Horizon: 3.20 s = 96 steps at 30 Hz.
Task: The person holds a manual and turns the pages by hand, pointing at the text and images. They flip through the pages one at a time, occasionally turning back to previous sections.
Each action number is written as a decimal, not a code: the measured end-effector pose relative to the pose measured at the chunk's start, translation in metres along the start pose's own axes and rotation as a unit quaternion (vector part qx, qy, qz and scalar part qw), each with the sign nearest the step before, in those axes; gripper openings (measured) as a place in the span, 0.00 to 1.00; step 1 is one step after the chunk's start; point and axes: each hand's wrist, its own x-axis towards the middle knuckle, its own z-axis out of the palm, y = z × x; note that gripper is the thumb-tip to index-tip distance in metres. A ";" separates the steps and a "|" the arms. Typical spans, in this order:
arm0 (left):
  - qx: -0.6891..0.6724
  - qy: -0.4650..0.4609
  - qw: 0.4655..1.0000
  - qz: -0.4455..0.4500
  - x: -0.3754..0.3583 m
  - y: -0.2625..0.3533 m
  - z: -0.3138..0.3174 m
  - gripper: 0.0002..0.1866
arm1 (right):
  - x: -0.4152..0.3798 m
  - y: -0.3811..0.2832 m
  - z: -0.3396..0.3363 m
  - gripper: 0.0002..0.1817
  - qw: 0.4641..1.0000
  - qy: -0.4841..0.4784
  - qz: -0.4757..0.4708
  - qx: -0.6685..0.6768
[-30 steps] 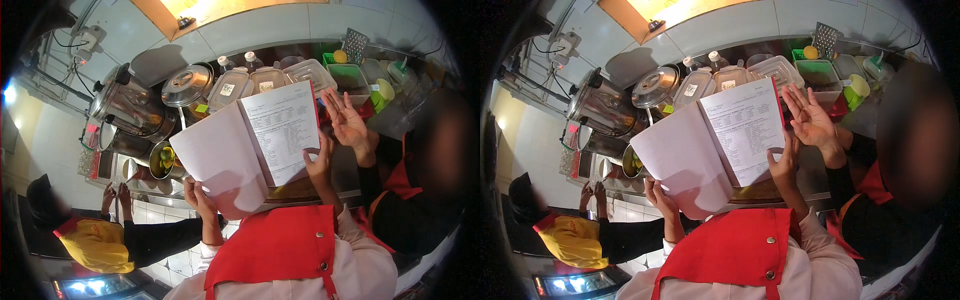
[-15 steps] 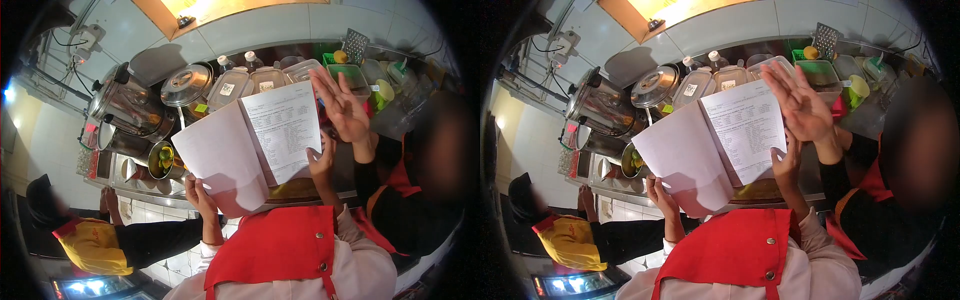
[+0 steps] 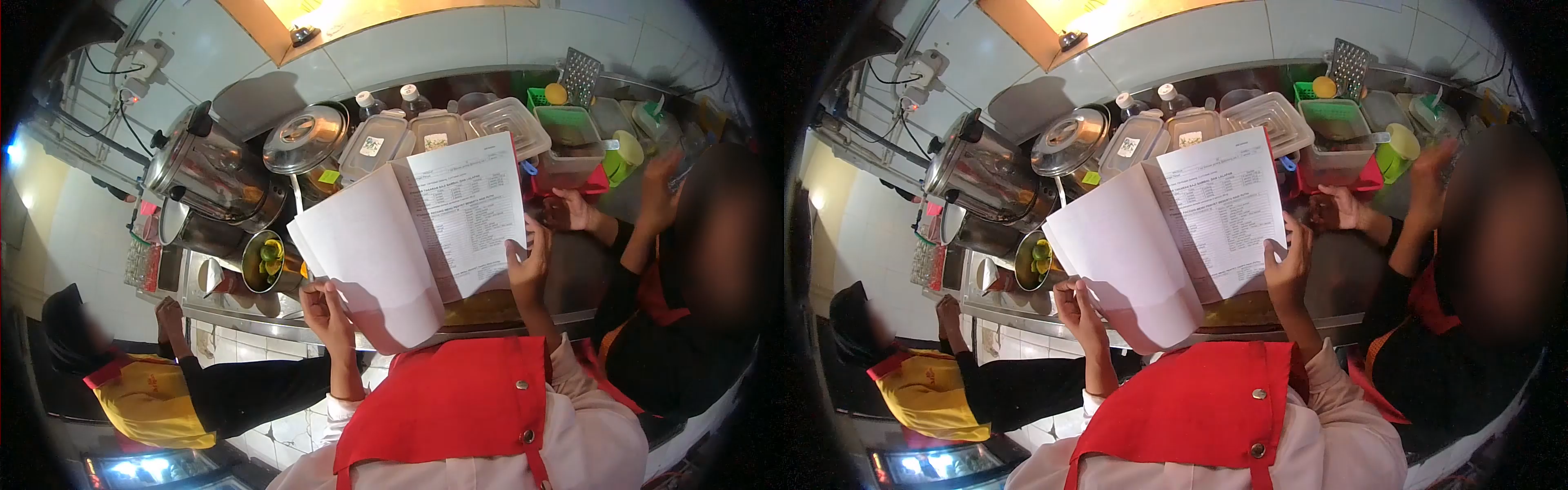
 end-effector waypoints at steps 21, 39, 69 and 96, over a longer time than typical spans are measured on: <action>0.114 -0.141 0.982 0.053 -0.020 0.015 0.025 0.52 | -0.030 -0.080 0.016 0.31 0.887 -0.361 -0.265 0.117; 0.089 -0.124 0.988 0.025 0.007 0.015 0.003 0.17 | 0.076 -0.041 -0.001 0.46 0.980 -0.049 -0.189 -0.050; 0.119 -0.114 0.986 0.038 0.011 0.016 0.001 0.17 | 0.135 -0.059 -0.005 0.35 0.937 -0.135 -0.278 -0.161; 0.099 -0.116 0.988 0.027 0.006 0.022 0.004 0.17 | 0.057 0.030 -0.014 0.06 0.919 -0.233 0.101 0.303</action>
